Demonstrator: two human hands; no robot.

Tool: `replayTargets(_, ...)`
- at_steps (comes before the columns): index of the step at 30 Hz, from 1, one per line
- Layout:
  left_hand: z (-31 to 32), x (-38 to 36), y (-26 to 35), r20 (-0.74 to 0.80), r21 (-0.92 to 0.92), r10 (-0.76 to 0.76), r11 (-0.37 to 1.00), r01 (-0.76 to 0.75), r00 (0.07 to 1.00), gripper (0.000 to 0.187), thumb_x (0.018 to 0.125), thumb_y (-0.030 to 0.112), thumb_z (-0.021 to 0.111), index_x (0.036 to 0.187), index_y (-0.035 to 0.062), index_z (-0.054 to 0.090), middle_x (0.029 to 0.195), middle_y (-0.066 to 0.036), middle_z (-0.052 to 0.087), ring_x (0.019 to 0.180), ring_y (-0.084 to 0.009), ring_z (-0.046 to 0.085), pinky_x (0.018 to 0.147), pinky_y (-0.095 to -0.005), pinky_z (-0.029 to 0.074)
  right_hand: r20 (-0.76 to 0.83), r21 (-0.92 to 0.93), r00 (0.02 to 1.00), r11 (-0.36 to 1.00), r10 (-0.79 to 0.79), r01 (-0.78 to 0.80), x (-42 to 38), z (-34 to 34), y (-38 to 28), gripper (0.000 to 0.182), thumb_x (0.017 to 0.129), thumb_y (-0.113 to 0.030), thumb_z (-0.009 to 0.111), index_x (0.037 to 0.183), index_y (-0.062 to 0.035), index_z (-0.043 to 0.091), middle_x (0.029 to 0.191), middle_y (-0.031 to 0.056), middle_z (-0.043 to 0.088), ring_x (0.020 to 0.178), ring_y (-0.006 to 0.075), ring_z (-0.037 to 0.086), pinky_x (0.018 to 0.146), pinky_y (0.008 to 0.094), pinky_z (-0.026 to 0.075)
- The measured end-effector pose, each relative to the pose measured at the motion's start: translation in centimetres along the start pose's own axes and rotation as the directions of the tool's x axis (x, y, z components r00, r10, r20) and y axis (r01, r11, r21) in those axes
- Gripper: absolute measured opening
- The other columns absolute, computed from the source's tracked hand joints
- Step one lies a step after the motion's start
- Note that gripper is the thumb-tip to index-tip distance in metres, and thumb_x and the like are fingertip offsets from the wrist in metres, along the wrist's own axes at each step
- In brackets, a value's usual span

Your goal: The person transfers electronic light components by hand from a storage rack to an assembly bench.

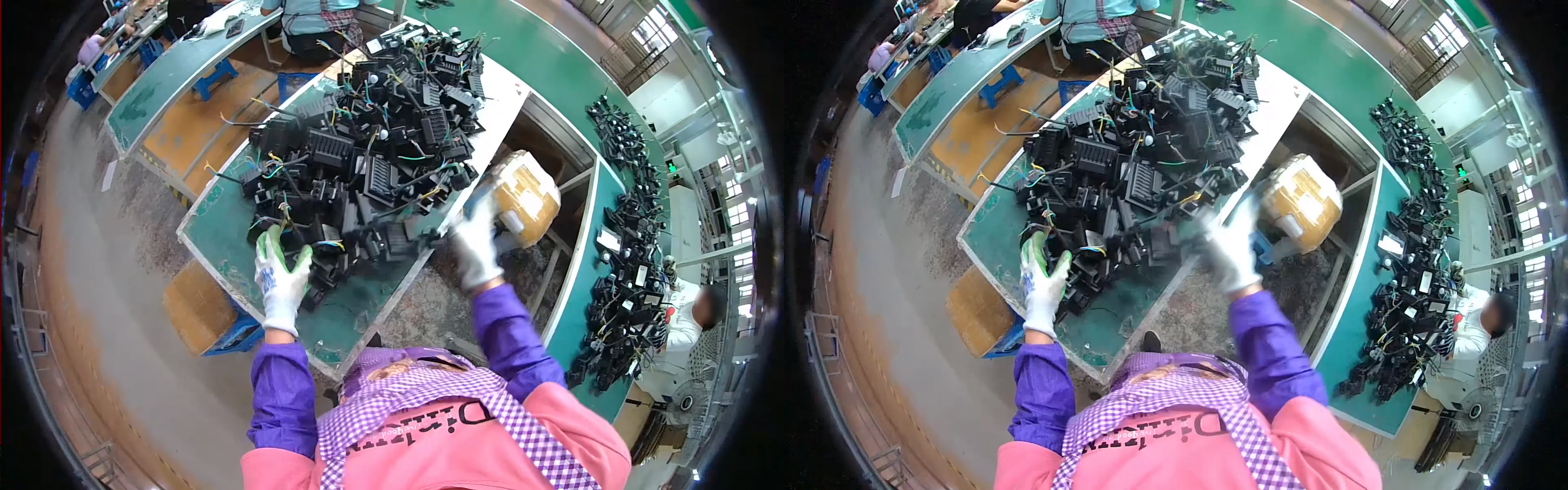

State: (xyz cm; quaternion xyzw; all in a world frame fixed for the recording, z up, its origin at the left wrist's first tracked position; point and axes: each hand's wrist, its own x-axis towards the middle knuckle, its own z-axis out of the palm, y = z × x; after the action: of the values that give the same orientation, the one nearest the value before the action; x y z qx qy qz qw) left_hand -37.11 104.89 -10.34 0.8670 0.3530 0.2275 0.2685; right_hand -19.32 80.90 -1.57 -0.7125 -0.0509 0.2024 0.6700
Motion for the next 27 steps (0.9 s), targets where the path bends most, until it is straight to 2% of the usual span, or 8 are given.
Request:
replayTargets(1, 0.8, -0.6, 0.5, 0.003, 0.017, 0.016, 1.0, -0.016, 1.0, 0.068, 0.076, 0.031, 0.073, 0.132, 0.0052, 0.045, 0.133, -0.022, 0.045, 0.124, -0.0391, 0.042, 0.101, -0.0435, 0.038, 0.073, -0.304, 0.995, 0.952, 0.074, -0.049, 2.3, -0.5, 8.2, 0.078, 0.083, -0.035, 0.07, 0.14, -0.0011, 0.031, 0.138, 0.0181, 0.042, 0.128, 0.0262, 0.044, 0.101, 0.0389, 0.041)
replayTargets(2, 1.7, -0.7, 0.1, 0.061, 0.052, 0.046, 0.997, -0.05, 0.997, 0.07, 0.076, 0.031, 0.072, 0.134, 0.0048, 0.043, 0.136, -0.022, 0.043, 0.127, -0.0387, 0.039, 0.105, -0.0433, 0.034, -0.144, -0.567, 0.989, 0.821, -0.022, -0.064, 1.1, 1.7, 14.6, 0.092, 0.077, -0.042, 0.073, 0.144, -0.0015, 0.025, 0.147, 0.0228, 0.029, 0.138, 0.0328, 0.027, 0.111, 0.0411, 0.026)
replayTargets(3, 2.2, -1.0, 0.1, 0.056, 0.08, 0.037, 0.996, -0.041, 0.998, 0.07, 0.076, 0.028, 0.073, 0.134, 0.003, 0.043, 0.135, -0.022, 0.044, 0.128, -0.0372, 0.038, 0.106, -0.0423, 0.032, -0.005, -0.749, 0.991, 0.657, -0.133, 0.085, -0.1, 3.0, 14.7, 0.093, 0.077, -0.041, 0.073, 0.146, -0.0031, 0.024, 0.151, 0.0255, 0.017, 0.141, 0.0378, 0.014, 0.115, 0.041, 0.015)
replayTargets(14, 2.6, -3.1, 0.1, 0.04, -0.17, -0.034, 0.985, 0.04, 0.999, 0.063, 0.077, 0.025, 0.072, 0.13, 0.0004, 0.048, 0.135, -0.02, 0.045, 0.127, -0.0353, 0.04, 0.107, -0.042, 0.032, 0.33, -0.67, 0.904, 0.607, -0.271, 0.427, 3.4, -0.7, 16.1, 0.086, 0.069, -0.029, 0.079, 0.141, -0.0124, 0.036, 0.148, 0.0229, 0.023, 0.139, 0.0388, 0.02, 0.113, 0.0429, 0.023)
replayTargets(18, 0.3, -5.7, 0.8, -0.063, -0.175, -0.052, 0.984, 0.04, 0.997, 0.059, 0.077, 0.023, 0.071, 0.128, -0.0002, 0.051, 0.131, -0.019, 0.049, 0.126, -0.0344, 0.042, 0.105, -0.0412, 0.033, 0.207, -0.711, 0.928, 0.603, -0.31, 0.36, 1.6, -2.1, 14.5, 0.071, 0.073, -0.017, 0.075, 0.135, -0.0061, 0.043, 0.135, 0.0191, 0.043, 0.125, 0.0324, 0.044, 0.104, 0.0376, 0.038)
replayTargets(20, -0.5, -7.6, 0.9, -0.176, -0.191, -0.081, 0.981, 0.047, 0.981, 0.056, 0.077, 0.019, 0.071, 0.125, -0.0017, 0.051, 0.13, -0.018, 0.05, 0.124, -0.032, 0.044, 0.105, -0.0401, 0.035, 0.08, -0.433, 0.986, 0.886, -0.145, 0.165, 0.8, -3.0, 13.8, 0.052, 0.075, -0.011, 0.07, 0.123, -0.0012, 0.052, 0.12, 0.016, 0.057, 0.102, 0.0268, 0.06, 0.09, 0.0346, 0.048)
replayTargets(24, -3.0, -12.4, 2.0, -0.291, -0.24, -0.211, 0.96, 0.142, 0.933, 0.06, 0.08, 0.002, 0.066, 0.134, -0.0019, 0.039, 0.132, -0.016, 0.049, 0.123, -0.0267, 0.047, 0.105, -0.0359, 0.036, 0.258, -0.068, 0.915, 0.951, 0.309, -0.302, 3.1, -7.1, 20.3, 0.023, 0.083, -0.01, 0.063, 0.104, -0.0005, 0.062, 0.081, 0.0031, 0.062, 0.069, 0.0147, 0.06, 0.061, 0.0292, 0.05)
replayTargets(27, -3.9, -17.7, 3.4, -0.389, -0.434, -0.391, 0.877, 0.209, 0.834, 0.063, 0.083, -0.004, 0.062, 0.139, -0.0004, 0.034, 0.133, -0.014, 0.049, 0.123, -0.0223, 0.048, 0.104, -0.0332, 0.038, 0.482, -0.408, 0.696, 0.84, 0.532, -0.359, 0.5, -6.5, 19.1, 0.02, 0.087, -0.012, 0.061, 0.102, 0.0005, 0.062, 0.079, 0.0039, 0.062, 0.066, 0.0129, 0.059, 0.057, 0.0275, 0.049)
